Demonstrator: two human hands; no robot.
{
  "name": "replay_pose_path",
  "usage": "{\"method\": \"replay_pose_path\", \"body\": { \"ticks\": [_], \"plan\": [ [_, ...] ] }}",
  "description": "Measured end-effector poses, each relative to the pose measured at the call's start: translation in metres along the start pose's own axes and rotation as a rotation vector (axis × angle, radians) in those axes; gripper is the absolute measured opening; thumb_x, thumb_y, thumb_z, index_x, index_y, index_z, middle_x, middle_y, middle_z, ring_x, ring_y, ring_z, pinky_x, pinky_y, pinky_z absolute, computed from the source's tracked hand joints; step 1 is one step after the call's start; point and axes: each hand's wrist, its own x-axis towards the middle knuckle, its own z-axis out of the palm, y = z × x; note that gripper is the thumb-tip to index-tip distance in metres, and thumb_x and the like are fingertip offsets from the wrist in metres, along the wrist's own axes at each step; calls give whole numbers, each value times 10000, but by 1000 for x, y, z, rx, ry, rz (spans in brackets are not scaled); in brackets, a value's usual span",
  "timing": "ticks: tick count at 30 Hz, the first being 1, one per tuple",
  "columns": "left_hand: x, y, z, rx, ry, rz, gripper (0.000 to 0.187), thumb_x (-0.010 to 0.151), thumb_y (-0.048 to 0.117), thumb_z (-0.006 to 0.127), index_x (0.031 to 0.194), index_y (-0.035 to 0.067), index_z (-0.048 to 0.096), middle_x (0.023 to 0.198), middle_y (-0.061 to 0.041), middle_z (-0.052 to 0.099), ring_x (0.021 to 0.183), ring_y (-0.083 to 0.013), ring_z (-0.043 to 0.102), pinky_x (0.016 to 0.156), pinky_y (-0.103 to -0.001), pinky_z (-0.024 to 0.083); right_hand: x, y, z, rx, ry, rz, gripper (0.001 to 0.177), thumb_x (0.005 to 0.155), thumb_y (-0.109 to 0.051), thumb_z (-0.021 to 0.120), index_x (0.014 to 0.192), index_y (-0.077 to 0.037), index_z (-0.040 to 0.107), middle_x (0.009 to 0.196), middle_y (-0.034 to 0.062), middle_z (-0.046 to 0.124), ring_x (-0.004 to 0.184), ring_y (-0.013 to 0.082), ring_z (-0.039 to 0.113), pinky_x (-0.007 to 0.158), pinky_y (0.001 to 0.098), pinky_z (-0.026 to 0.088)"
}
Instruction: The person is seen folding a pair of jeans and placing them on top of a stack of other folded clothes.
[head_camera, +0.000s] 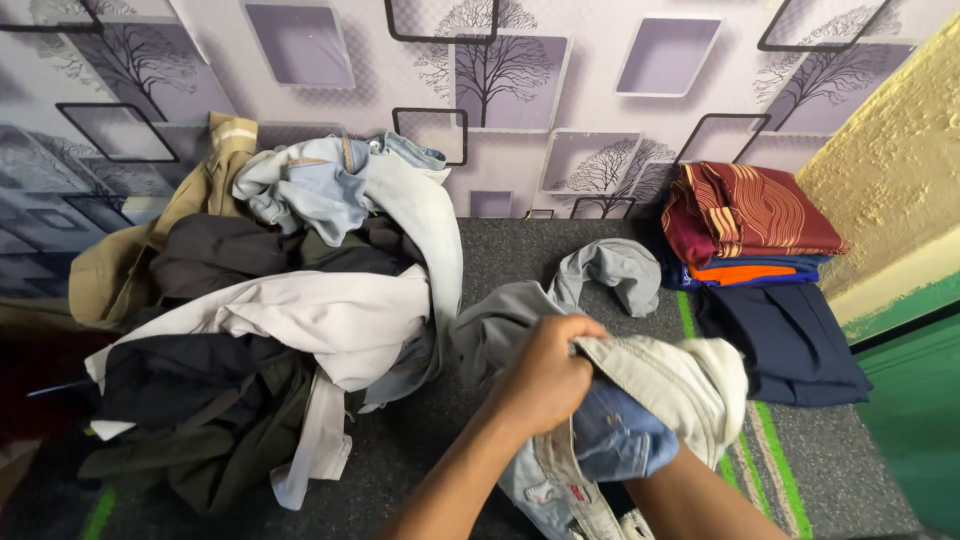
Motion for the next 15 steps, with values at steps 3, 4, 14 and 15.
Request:
{"method": "replay_pose_path", "body": {
  "ticks": [3,4,14,15],
  "plan": [
    [4,-9,-2,-62,-120,-21,336,780,-49,527,1043,22,722,969,-162,773,868,-225,711,818,-346,539,13,-2,-1,14,-3,-10,425,1009,-275,461,1378,-89,558,1381,107,608,1275,177,557,1050,265,438],
    [5,-8,-6,-61,-120,-25,336,780,-49,527,1043,22,722,969,-162,773,868,-225,711,818,-346,539,13,-1,-1,17,-4,-6,430,1003,-279,467,1378,-90,558,1380,105,609,1275,176,557,1051,265,438],
    [-9,-9,7,-353,-289,-254,305,840,75,618,1122,5,712,1043,-145,751,912,-196,698,899,-312,547,18,-6,2,57,-30,11,483,946,-322,532,1374,-99,555,1372,87,612,1273,167,561,1063,265,432],
    [-10,-11,9,-373,-305,-288,328,839,97,611,1136,0,710,1054,-159,750,930,-202,696,906,-307,535,16,-7,1,60,-33,16,489,940,-326,539,1374,-100,554,1371,85,613,1272,166,561,1064,265,431]
  ]
}}
